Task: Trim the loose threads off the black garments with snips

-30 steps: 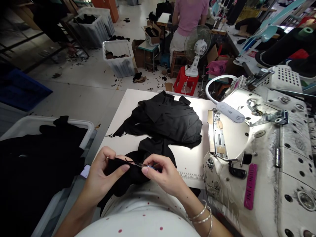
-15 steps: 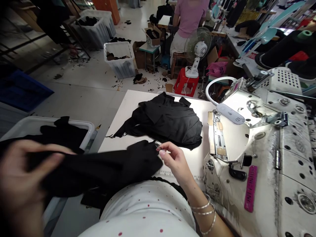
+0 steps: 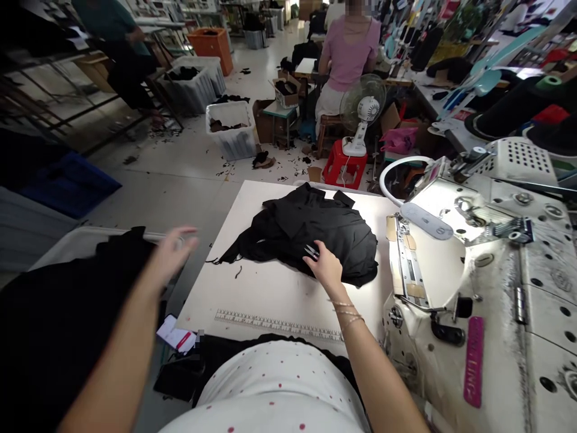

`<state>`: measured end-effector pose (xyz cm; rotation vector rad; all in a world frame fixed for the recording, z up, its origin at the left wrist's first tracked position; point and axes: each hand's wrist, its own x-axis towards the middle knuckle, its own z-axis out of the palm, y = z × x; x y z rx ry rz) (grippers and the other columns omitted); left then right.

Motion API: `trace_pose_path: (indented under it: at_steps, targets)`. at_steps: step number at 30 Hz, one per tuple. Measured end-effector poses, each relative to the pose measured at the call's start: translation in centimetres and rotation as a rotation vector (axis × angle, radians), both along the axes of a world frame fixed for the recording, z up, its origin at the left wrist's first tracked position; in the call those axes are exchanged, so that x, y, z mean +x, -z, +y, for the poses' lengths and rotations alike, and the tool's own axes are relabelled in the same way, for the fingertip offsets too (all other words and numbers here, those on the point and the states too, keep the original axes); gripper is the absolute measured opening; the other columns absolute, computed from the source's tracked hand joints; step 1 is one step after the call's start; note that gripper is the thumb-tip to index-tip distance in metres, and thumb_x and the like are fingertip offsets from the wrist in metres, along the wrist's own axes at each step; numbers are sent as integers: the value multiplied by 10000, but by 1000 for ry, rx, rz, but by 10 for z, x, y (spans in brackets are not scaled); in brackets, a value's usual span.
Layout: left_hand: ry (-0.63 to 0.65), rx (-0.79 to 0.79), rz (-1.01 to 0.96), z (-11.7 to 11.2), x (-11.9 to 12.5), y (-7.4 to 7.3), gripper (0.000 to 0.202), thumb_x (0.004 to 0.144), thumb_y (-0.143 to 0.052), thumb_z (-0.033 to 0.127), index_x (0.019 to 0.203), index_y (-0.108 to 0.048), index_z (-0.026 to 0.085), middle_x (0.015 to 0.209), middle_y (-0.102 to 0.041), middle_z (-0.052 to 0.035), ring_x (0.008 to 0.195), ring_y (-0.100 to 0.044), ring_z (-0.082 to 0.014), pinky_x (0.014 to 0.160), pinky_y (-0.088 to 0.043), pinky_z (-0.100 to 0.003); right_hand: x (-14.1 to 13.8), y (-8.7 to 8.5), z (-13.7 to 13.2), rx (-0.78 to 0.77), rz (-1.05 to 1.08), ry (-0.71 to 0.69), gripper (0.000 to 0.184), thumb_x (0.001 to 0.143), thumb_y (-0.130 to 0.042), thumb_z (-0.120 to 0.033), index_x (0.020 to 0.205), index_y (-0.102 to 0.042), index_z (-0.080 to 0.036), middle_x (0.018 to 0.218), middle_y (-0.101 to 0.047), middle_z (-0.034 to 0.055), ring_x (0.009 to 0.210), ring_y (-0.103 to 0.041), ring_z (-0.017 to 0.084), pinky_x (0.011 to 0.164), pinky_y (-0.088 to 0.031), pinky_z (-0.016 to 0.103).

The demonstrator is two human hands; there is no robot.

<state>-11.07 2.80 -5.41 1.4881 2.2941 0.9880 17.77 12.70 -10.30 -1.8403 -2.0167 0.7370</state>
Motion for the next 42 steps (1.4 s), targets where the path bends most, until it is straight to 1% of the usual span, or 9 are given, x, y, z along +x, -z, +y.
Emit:
trace_pose_path:
  at_steps: [8,13,18,26,30,34,36,39,42]
  targets:
    - [271,-122,13,68,90,68,483,737,-547,80,1198,-460,194,1181,-493,-117,1120,-453,-274,919,-387,-460,13,21,-11,-86,112,-176,69,707,-580,-252,701,-560,-186,654,-558,2,633,-503,148,572,-330,226]
    - [381,-122,31,57,90,58,95,770,-503,124,804,-578,171,1044,-508,-105,1088,-411,-297,915,-317,-486,41,23,-55,-255,236,-340,127,668,-609,-269,632,-575,-151,553,-520,-26,544,-452,111,515,-328,202]
    - [720,-175,-72,6,98,45,125,794,-440,97,759,-504,198,791,-550,14,799,-520,-134,836,-384,-292,60,16,-68,-313,306,-299,307,736,-557,-378,561,-628,-135,527,-560,15,544,-475,136,527,-326,237]
    - [850,-133,-139,-39,123,28,174,836,-334,75,800,-456,194,776,-508,11,713,-487,-104,649,-395,-193,-7,34,-36,-306,484,-258,329,577,-677,-452,567,-606,-131,519,-514,-4,512,-443,121,514,-354,239]
    - [711,198,66,-39,119,17,223,827,-341,23,812,-496,182,754,-491,-10,714,-463,-114,651,-404,-201,-23,14,-38,-215,573,-214,348,626,-616,-481,553,-530,-152,514,-451,-22,505,-397,107,492,-337,231]
    - [440,457,334,-49,106,8,193,819,-426,40,806,-546,190,816,-515,-35,812,-464,-146,725,-389,-261,7,-26,-62,281,622,150,282,801,-466,-429,670,-460,-179,601,-403,-26,550,-355,109,515,-314,226]
    - [496,326,337,-53,103,11,117,831,-476,128,791,-563,195,831,-551,-32,823,-484,-157,728,-375,-281,27,-32,-80,501,552,223,233,795,-508,-388,693,-447,-187,601,-392,-31,524,-348,106,490,-300,224]
    - [743,-107,175,-52,105,28,159,847,-487,281,741,-566,193,749,-589,-1,704,-516,-139,656,-378,-269,51,-14,-104,244,376,85,264,792,-508,-411,660,-409,-205,523,-339,-51,457,-332,104,449,-286,225]
    - [706,-263,68,-43,109,48,185,865,-441,286,769,-574,200,770,-602,0,742,-542,-152,670,-413,-269,59,11,-118,43,294,47,298,794,-490,-459,669,-389,-208,514,-372,-47,446,-338,105,459,-303,229]
